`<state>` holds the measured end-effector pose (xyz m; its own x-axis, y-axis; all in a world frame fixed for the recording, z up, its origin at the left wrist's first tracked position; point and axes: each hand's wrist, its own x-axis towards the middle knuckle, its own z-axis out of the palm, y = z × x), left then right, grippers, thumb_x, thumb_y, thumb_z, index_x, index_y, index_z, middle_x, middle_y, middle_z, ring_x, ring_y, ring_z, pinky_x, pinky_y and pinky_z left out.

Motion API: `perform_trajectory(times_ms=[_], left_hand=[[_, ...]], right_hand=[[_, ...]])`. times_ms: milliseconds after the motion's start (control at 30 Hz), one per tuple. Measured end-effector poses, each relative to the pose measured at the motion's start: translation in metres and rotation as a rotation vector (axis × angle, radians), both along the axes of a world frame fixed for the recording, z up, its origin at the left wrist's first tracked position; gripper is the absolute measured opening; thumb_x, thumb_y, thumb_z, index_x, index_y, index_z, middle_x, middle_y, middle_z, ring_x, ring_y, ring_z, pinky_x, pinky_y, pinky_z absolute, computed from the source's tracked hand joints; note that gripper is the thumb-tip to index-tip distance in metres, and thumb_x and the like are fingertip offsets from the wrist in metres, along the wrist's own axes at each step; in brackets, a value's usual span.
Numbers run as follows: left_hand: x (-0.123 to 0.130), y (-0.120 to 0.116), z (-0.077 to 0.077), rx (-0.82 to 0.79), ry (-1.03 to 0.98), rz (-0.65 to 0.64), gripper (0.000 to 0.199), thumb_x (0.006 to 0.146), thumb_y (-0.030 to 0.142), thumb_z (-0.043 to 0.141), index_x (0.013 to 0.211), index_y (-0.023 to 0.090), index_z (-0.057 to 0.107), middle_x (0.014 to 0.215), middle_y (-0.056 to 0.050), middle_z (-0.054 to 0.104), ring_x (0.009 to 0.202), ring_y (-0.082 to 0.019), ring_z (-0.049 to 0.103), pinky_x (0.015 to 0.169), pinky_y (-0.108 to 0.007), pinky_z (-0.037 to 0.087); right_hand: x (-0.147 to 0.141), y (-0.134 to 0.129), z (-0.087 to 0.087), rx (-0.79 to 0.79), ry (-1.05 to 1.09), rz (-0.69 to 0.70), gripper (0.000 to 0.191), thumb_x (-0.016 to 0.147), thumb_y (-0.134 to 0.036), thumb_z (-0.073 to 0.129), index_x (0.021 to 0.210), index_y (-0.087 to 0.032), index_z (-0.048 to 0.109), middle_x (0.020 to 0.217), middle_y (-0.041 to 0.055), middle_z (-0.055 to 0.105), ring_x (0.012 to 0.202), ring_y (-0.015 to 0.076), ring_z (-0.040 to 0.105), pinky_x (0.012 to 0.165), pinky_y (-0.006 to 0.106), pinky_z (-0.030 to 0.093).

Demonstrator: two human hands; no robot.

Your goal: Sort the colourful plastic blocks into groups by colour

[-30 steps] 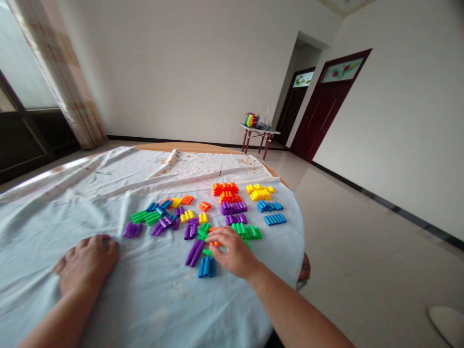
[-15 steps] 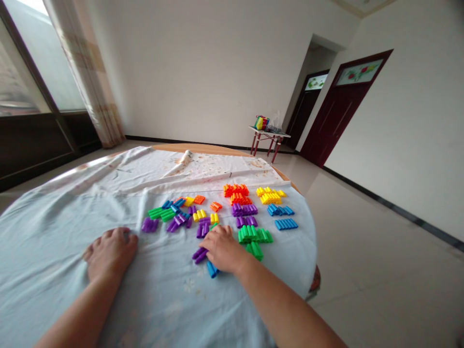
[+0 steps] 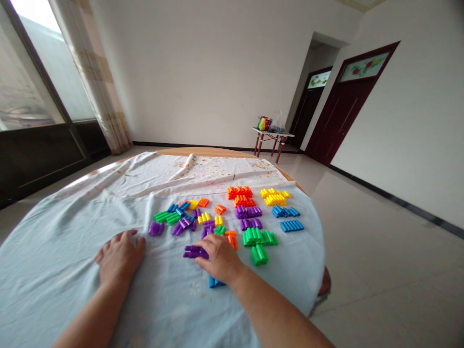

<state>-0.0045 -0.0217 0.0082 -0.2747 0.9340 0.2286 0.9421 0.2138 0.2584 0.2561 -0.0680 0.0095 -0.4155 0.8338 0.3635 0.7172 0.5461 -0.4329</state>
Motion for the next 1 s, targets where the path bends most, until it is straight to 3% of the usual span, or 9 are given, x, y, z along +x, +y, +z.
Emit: perform_trajectory(times_ms=[133,233,333,433,600,733,867,1000], left_hand=[[0.015,-0.006,0.008,0.273,0.07,-0.097,0.047,0.088,0.04,0.028,0.117,0.014,0.055,0.128,-0.015,0.051,0.122,-0.031,0.042,0.109,-0.049,0.022],[0.033,-0.008,0.017,0.445,0.011,-0.343,0.045,0.088,0.043,0.034,0.114,0.015,0.057,0.124,-0.014,0.056,0.118,-0.028,0.046,0.108,-0.047,0.028],[0.054,-0.008,0.019,0.282,-0.208,-0.636,0.044,0.084,0.048,0.044,0.117,0.021,0.056,0.121,-0.01,0.06,0.114,-0.024,0.053,0.101,-0.041,0.041],[0.071,-0.009,0.01,0.035,-0.457,-0.767,0.048,0.078,0.05,0.053,0.119,0.025,0.055,0.118,-0.007,0.064,0.105,-0.022,0.06,0.093,-0.036,0.049],[0.078,-0.008,-0.011,-0.199,-0.792,-0.81,0.045,0.076,0.045,0.059,0.115,0.023,0.056,0.109,-0.007,0.068,0.099,-0.021,0.064,0.09,-0.035,0.052],[0.066,-0.003,-0.016,-0.237,-0.901,-0.741,0.046,0.074,0.046,0.06,0.112,0.021,0.058,0.106,-0.007,0.07,0.097,-0.022,0.064,0.088,-0.036,0.053],[0.056,-0.004,-0.011,-0.129,-0.732,-0.657,0.043,0.075,0.049,0.057,0.109,0.022,0.062,0.105,-0.006,0.069,0.095,-0.021,0.064,0.082,-0.033,0.053],[0.061,-0.013,-0.003,-0.081,-0.535,-0.664,0.04,0.075,0.053,0.056,0.103,0.026,0.067,0.105,-0.004,0.066,0.079,-0.017,0.063,0.068,-0.027,0.052]], right_hand=[[0.0,0.001,0.0,0.036,0.087,-0.025,0.033,0.08,-0.032,0.065,0.112,-0.022,0.06,0.101,0.0047,0.061,0.098,0.0184,0.056,0.088,0.031,0.043],[0.003,0.002,0.001,0.049,0.11,-0.037,0.034,0.08,-0.033,0.065,0.112,-0.022,0.06,0.101,0.0044,0.062,0.098,0.0188,0.056,0.089,0.031,0.044],[0.005,0.004,0.001,0.064,0.133,-0.061,0.035,0.08,-0.033,0.064,0.113,-0.021,0.06,0.102,0.0053,0.062,0.098,0.0196,0.056,0.089,0.032,0.045],[0.009,0.004,0.0,0.073,0.159,-0.069,0.034,0.082,-0.032,0.063,0.114,-0.02,0.059,0.103,0.0063,0.062,0.099,0.0196,0.056,0.09,0.032,0.045],[0.013,0.004,-0.002,0.048,0.158,-0.045,0.038,0.081,-0.031,0.065,0.117,-0.022,0.058,0.104,0.0058,0.062,0.101,0.0197,0.056,0.089,0.032,0.045],[0.016,0.005,-0.005,0.044,0.164,-0.047,0.035,0.08,-0.03,0.066,0.113,-0.021,0.06,0.101,0.0055,0.063,0.1,0.0196,0.056,0.089,0.032,0.044],[0.014,0.005,-0.007,0.028,0.164,-0.086,0.036,0.08,-0.035,0.066,0.112,-0.02,0.061,0.099,0.0058,0.064,0.097,0.0199,0.057,0.087,0.033,0.043],[0.008,0.003,-0.01,0.034,0.105,-0.066,0.037,0.076,-0.043,0.069,0.105,-0.022,0.064,0.094,0.0047,0.066,0.095,0.0208,0.056,0.087,0.035,0.04]])
